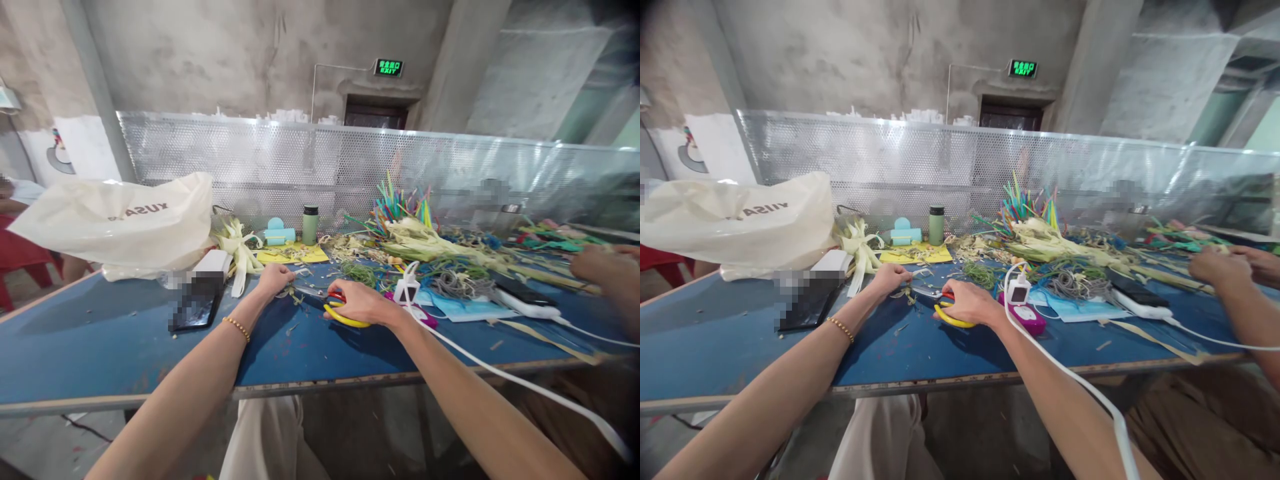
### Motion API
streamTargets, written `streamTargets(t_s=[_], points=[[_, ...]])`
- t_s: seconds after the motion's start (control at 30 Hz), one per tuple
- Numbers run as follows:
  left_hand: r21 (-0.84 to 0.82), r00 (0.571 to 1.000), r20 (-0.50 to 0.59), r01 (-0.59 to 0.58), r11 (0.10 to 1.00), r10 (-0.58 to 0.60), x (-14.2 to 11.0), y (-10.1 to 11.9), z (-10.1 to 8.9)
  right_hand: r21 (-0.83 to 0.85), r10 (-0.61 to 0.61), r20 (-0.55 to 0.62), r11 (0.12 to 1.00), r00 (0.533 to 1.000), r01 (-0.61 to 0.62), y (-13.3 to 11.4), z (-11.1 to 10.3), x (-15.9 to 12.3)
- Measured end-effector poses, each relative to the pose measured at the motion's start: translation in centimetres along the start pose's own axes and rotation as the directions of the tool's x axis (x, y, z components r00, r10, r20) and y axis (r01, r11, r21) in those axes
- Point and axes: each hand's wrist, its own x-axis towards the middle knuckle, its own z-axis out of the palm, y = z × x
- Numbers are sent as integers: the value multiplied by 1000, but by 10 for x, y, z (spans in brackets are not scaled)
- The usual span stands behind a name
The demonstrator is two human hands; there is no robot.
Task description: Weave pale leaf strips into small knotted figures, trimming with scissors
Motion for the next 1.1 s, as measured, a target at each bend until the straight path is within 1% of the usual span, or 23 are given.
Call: streamTargets(t_s=[0.17,0.3,0.43,0.57,0.67,0.77,0.87,1.1], points=[[36,1000,11,9,999,-10,-2,3,-2,-60,-5,-19,998,1000,4,-5,1,-1],[24,1000,-1,5,1000,-5,-3,3,-3,-50,0,-17,999,1000,-1,0,2,-2],[51,1000,-6,8,999,-8,-3,4,-3,-29,11,-12,1000,1000,-11,6,1,-4],[56,1000,-18,7,998,-6,-5,6,-2,-27,22,-11,999,1000,-22,7,0,-6],[77,1000,2,-20,997,19,-5,7,-2,-33,23,-23,999,999,-24,6,-1,-6],[104,999,15,-41,994,40,-4,6,-3,-38,1,-34,999,999,-2,6,0,-3],[120,999,7,-33,992,32,-2,3,-2,-44,-19,-40,999,999,18,6,1,2],[80,998,15,-57,995,56,-3,5,-2,-52,-67,-30,997,997,65,9,4,11]])
